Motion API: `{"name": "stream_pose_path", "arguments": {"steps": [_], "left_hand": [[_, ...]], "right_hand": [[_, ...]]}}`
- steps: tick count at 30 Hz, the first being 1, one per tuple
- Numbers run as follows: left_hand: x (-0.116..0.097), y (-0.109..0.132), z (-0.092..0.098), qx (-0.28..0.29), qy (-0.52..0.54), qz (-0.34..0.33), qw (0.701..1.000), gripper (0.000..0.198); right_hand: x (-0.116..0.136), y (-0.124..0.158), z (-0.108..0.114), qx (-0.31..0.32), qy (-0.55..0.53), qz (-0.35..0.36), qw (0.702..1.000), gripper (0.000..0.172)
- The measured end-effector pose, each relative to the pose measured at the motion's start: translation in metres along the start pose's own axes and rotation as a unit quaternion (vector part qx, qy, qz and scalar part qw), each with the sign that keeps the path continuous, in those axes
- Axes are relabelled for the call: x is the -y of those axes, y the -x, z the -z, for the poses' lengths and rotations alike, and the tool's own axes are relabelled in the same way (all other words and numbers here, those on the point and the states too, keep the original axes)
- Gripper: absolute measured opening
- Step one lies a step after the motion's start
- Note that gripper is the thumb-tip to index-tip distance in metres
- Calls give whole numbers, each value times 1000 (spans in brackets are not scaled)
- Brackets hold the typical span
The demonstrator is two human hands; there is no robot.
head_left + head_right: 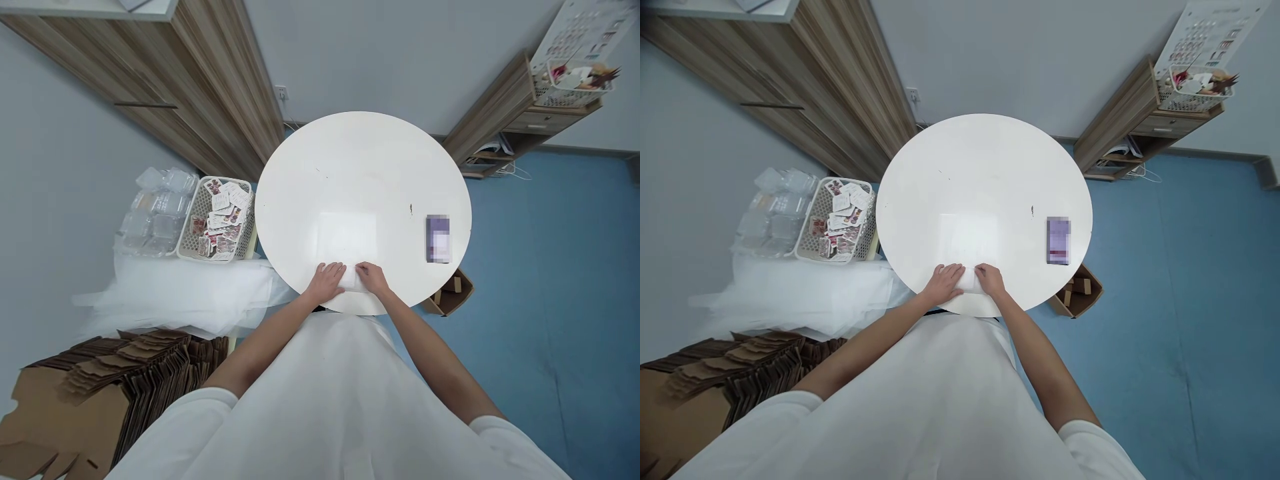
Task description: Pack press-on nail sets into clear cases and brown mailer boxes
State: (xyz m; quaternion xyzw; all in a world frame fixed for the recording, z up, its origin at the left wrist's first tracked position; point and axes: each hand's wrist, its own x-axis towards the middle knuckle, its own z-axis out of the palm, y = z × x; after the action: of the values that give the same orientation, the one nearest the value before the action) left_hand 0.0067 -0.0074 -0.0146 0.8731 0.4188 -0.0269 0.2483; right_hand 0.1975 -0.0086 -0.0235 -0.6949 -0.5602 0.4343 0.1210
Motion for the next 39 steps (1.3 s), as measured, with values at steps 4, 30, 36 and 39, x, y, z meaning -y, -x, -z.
{"name": "stream_pose_path", "arguments": {"steps": [4, 30, 36, 39], "left_hand": [[3, 0, -3, -11, -1, -7, 1000, 61], [3, 11, 19, 92, 43, -69, 993, 52], [11, -7, 29, 89, 98, 14, 991, 38], [23, -16, 37, 107, 163, 47, 980, 36]], "right_hand": [[-7, 8, 7, -114, 60, -25, 991, 31], [11, 53, 3, 90, 135, 194, 967, 32], [21, 38, 16, 54, 72, 145, 985, 20], [24, 25, 21, 62, 50, 110, 991, 25]]}}
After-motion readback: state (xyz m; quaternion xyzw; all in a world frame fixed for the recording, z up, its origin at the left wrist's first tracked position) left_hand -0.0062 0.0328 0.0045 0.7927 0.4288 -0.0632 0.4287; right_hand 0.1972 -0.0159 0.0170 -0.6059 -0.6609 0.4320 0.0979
